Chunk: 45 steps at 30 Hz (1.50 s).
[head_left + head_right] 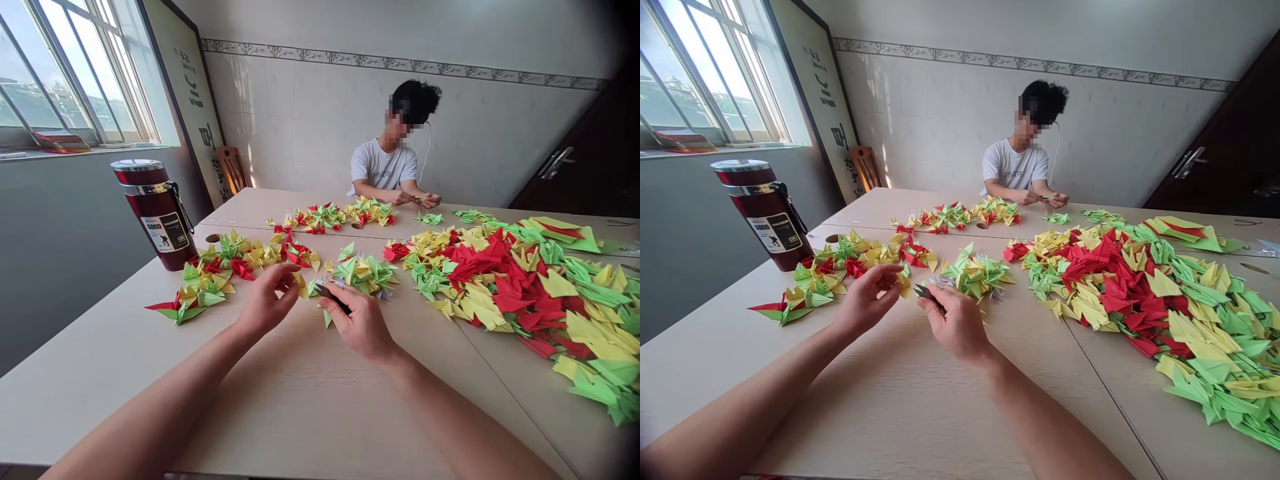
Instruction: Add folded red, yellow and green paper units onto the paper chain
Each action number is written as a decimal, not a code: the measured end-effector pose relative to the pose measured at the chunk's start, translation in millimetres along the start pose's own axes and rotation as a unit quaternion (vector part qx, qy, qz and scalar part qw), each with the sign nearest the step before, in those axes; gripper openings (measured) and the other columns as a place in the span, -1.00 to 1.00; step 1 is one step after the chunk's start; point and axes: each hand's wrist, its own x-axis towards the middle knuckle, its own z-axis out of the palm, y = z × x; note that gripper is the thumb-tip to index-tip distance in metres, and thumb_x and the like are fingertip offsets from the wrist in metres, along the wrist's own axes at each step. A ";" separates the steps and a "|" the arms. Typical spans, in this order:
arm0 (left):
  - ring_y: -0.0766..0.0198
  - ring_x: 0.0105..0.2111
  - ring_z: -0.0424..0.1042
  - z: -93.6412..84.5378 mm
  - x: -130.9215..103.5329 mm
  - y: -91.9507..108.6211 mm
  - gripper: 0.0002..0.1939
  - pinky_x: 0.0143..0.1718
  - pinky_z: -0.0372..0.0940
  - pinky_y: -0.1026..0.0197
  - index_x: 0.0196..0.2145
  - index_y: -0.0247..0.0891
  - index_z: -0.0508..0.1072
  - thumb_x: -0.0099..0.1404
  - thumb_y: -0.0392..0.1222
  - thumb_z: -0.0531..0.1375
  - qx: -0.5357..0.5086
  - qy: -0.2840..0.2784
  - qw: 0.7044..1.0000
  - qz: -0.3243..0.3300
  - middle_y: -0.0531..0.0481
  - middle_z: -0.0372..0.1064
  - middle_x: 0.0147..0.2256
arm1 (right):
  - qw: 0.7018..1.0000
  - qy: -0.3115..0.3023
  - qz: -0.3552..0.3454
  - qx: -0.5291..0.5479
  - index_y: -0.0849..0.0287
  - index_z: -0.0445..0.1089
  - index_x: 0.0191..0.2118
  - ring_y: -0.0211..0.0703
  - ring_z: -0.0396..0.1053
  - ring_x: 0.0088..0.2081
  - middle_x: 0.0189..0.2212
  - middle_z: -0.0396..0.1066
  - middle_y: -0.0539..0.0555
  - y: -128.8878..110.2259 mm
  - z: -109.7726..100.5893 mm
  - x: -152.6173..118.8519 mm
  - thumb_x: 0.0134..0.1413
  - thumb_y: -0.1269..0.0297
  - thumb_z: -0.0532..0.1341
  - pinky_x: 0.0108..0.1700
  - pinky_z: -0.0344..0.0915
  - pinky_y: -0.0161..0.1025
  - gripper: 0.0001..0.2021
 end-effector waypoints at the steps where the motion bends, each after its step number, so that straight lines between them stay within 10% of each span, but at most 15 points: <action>1: 0.37 -0.46 0.31 0.8 -0.7 0.9 -0.71 -0.40 0.29 0.29 -0.19 -0.27 0.38 0.07 -0.34 0.14 0.000 -0.006 1.000 0.010 0.05 0.31 -0.46 | 1.000 -0.007 -0.004 -0.003 0.15 0.45 -0.20 -0.13 0.43 -0.30 -0.37 0.49 0.08 -0.1 0.8 -0.6 0.13 0.27 0.11 -0.24 0.34 -0.25 -0.80; 13: 0.31 -0.44 0.36 2.6 -5.8 12.9 -0.78 -0.35 0.30 0.27 -0.25 -0.22 0.45 0.09 -0.27 0.19 -0.022 -0.062 0.998 -0.012 0.03 0.37 -0.46 | 0.994 -0.076 0.022 -0.077 0.13 0.45 -0.38 -0.20 0.35 -0.48 -0.54 0.40 0.02 1.0 2.0 -1.9 0.14 0.29 0.10 -0.43 0.21 -0.32 -0.81; 21: 0.28 -0.39 0.39 6.4 0.0 -11.1 -0.80 -0.34 0.31 0.23 -0.24 -0.24 0.40 0.14 -0.20 0.17 0.021 -0.062 0.998 -0.014 -0.04 0.36 -0.37 | 0.998 0.032 0.062 -0.002 0.16 0.44 -0.22 -0.13 0.42 -0.31 -0.32 0.49 0.09 9.4 -3.0 3.1 0.08 0.21 0.15 -0.25 0.33 -0.25 -0.79; 26: 0.17 -0.21 0.36 -8.6 19.1 -35.9 -0.75 -0.26 0.31 0.16 -0.18 -0.25 0.41 0.19 -0.24 0.06 0.144 0.078 0.986 -0.013 -0.17 0.30 -0.15 | 0.996 0.062 0.063 -0.001 0.18 0.45 -0.28 -0.19 0.39 -0.40 -0.41 0.48 0.05 13.3 -7.4 6.5 0.08 0.18 0.16 -0.33 0.31 -0.30 -0.79; 33: 0.18 -0.19 0.40 -6.7 21.2 -53.2 -0.50 -0.10 0.23 0.09 0.08 -0.18 0.23 0.15 -0.31 0.06 0.061 -0.039 0.995 -0.063 -0.09 0.43 -0.19 | 0.995 0.086 0.057 -0.007 0.18 0.45 -0.34 -0.20 0.38 -0.42 -0.42 0.48 0.06 15.5 -7.4 8.7 0.06 0.17 0.17 -0.38 0.29 -0.32 -0.80; 38: 0.14 -0.15 0.35 -6.5 30.4 -62.9 -0.67 -0.07 0.22 0.10 -0.15 -0.24 0.41 0.14 -0.34 0.01 0.163 0.060 0.984 -0.037 -0.14 0.36 -0.18 | 0.994 0.090 0.056 -0.005 0.18 0.45 -0.34 -0.21 0.37 -0.44 -0.45 0.47 0.04 19.3 -7.5 8.8 0.06 0.16 0.17 -0.39 0.28 -0.33 -0.80; 45: 0.07 -0.12 0.30 16.9 65.5 -80.1 -0.67 -0.02 0.15 0.06 -0.12 -0.20 0.45 0.13 -0.25 0.11 0.193 0.021 0.981 -0.014 -0.14 0.32 -0.18 | 0.995 0.085 0.054 -0.007 0.19 0.45 -0.33 -0.21 0.37 -0.43 -0.46 0.46 0.05 21.6 -7.7 9.3 0.06 0.18 0.16 -0.37 0.29 -0.32 -0.80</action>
